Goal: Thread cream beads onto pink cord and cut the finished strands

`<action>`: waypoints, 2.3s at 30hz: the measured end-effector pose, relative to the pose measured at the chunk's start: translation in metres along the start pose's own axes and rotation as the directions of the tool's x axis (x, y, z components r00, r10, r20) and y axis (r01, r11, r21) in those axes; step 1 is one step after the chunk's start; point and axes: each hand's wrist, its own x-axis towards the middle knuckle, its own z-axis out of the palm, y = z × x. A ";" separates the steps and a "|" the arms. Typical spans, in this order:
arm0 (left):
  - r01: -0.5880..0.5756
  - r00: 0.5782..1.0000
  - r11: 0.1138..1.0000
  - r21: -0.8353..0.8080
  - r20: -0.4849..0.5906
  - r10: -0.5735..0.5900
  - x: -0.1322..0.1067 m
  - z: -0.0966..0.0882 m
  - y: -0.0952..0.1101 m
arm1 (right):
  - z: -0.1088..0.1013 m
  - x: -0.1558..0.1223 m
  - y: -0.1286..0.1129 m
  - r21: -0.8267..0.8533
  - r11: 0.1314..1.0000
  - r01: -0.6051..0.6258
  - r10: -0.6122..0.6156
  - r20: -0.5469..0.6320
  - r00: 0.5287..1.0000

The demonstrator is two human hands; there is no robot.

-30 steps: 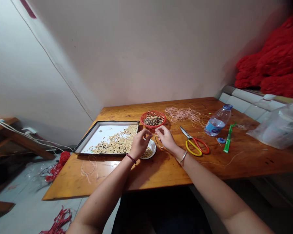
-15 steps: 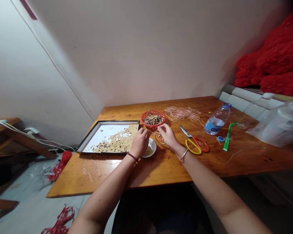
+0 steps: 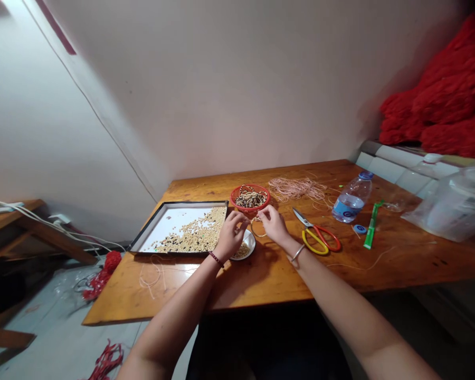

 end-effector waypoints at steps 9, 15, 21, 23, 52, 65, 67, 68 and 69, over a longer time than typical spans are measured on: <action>0.388 0.919 0.720 -0.575 0.299 -0.256 -0.003 0.003 0.000 | -0.001 -0.004 -0.019 0.365 0.858 -0.362 0.264 0.291 0.920; 0.589 0.776 0.247 -0.770 0.453 -0.439 0.003 -0.001 -0.006 | 0.000 -0.015 -0.036 0.610 0.579 -0.541 0.267 0.485 0.833; 0.577 0.787 0.196 -0.793 0.475 -0.394 0.003 -0.006 -0.003 | -0.002 -0.013 -0.036 0.533 0.708 -0.463 0.205 0.472 0.858; 0.575 0.797 0.231 -0.785 0.472 -0.377 0.003 -0.008 -0.001 | -0.004 -0.011 -0.035 0.497 0.768 -0.403 0.167 0.452 0.876; 0.582 0.746 -0.048 -0.812 0.556 -0.367 0.004 -0.006 -0.004 | 0.001 -0.009 -0.019 0.105 0.992 0.072 -0.105 0.346 0.932; 0.567 0.751 -0.020 -0.823 0.527 -0.398 0.004 -0.007 -0.002 | 0.002 -0.016 -0.030 0.524 0.720 -0.456 0.202 0.470 0.859; 0.547 0.778 -0.014 -0.837 0.514 -0.361 0.005 -0.005 -0.004 | 0.002 -0.016 -0.032 0.539 0.686 -0.488 0.204 0.501 0.841; 0.539 0.789 -0.014 -0.842 0.510 -0.342 0.005 -0.005 -0.005 | 0.002 -0.016 -0.033 0.539 0.671 -0.508 0.215 0.515 0.830; 0.534 0.796 -0.015 -0.845 0.509 -0.328 0.005 -0.004 -0.005 | 0.002 -0.017 -0.034 0.537 0.661 -0.524 0.230 0.520 0.823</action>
